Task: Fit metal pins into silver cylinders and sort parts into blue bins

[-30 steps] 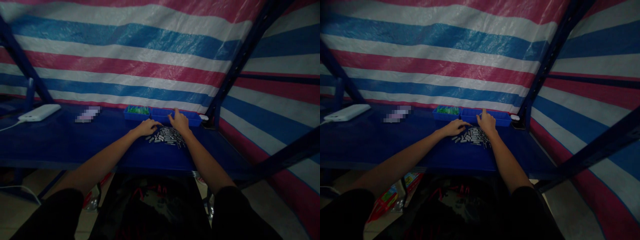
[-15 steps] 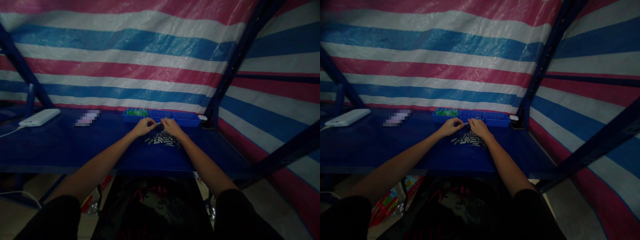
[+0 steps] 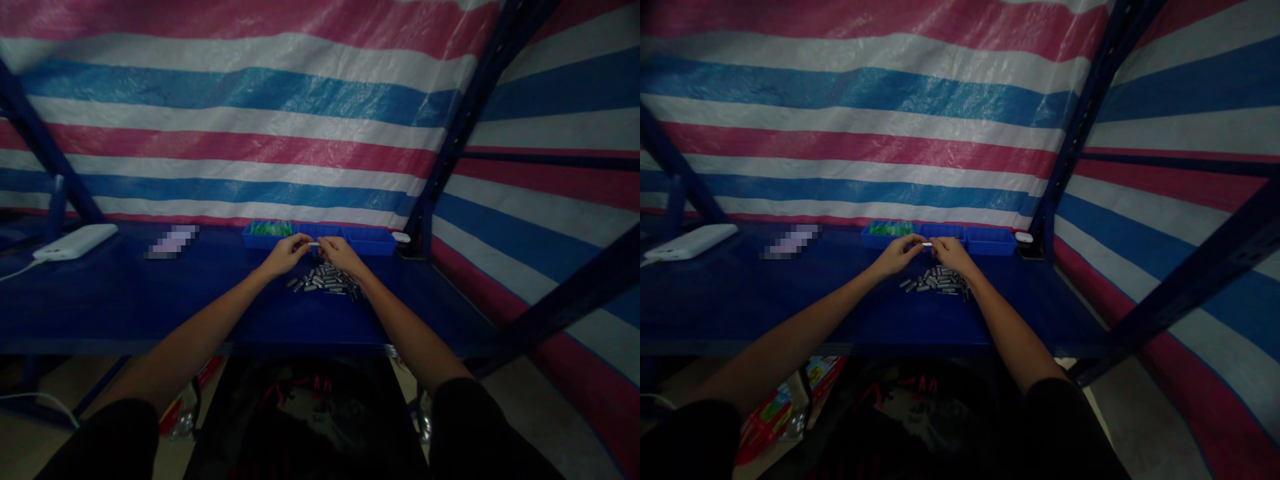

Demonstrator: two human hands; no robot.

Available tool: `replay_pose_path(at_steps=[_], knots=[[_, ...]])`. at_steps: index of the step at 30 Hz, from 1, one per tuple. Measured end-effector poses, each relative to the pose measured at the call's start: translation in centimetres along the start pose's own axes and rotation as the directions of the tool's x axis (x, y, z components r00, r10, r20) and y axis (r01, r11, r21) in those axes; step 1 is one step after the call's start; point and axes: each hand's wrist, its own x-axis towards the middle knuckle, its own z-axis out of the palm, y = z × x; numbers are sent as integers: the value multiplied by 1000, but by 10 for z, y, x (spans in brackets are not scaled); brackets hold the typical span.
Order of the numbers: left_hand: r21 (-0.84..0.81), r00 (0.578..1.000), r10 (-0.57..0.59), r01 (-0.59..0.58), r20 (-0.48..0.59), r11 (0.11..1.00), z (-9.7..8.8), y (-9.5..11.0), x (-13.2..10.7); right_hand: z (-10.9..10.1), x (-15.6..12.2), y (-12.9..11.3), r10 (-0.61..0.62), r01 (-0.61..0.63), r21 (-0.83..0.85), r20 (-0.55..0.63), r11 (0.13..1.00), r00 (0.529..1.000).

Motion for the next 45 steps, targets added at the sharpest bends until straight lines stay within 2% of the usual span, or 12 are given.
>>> replay_pose_path(at_steps=[5, 8, 16, 18, 21, 24, 27, 33, 38, 42, 45], knots=[[-35, 999, 13, -15, -47, 999, -1, 2, 0, 3, -1, -1, 69, -70, 222, 9, 973, 998], [-81, 999, 17, -21, -44, 996, -2, 4, 1, 4, -1, -3, 77, -75, 269, 3, 960, 997], [-209, 994, -67, 47, -89, 977, 1, 7, 4, 11, 2, -3, 70, -68, 344, 5, 937, 998], [-168, 989, -81, 60, -121, 984, 2, 6, 4, 9, 1, -2, 37, -29, 260, -23, 965, 999], [-32, 982, -96, 92, -161, 995, 1, 3, 4, 3, -4, -5, -110, 105, -80, -50, 991, 993], [65, 982, -107, 119, -157, 991, 1, 0, 3, 0, -9, -12, -223, 211, -388, 13, 897, 975], [92, 987, -98, 110, -131, 990, 2, 1, 1, 2, -12, -20, -238, 223, -542, 44, 810, 970], [241, 998, -21, 34, -54, 970, -1, 6, -1, 7, -11, -23, -219, 175, -680, 21, 712, 975], [203, 998, -55, 52, 8, 978, -3, 3, 1, 7, -12, -25, -190, 178, -722, 65, 668, 980], [128, 989, -141, 146, -47, 981, 0, 6, 2, 9, -13, -28, -224, 205, -733, 74, 649, 972], [138, 982, -163, 176, -98, 975, 1, 9, 3, 10, -13, -30, -270, 238, -726, 75, 646, 960]])
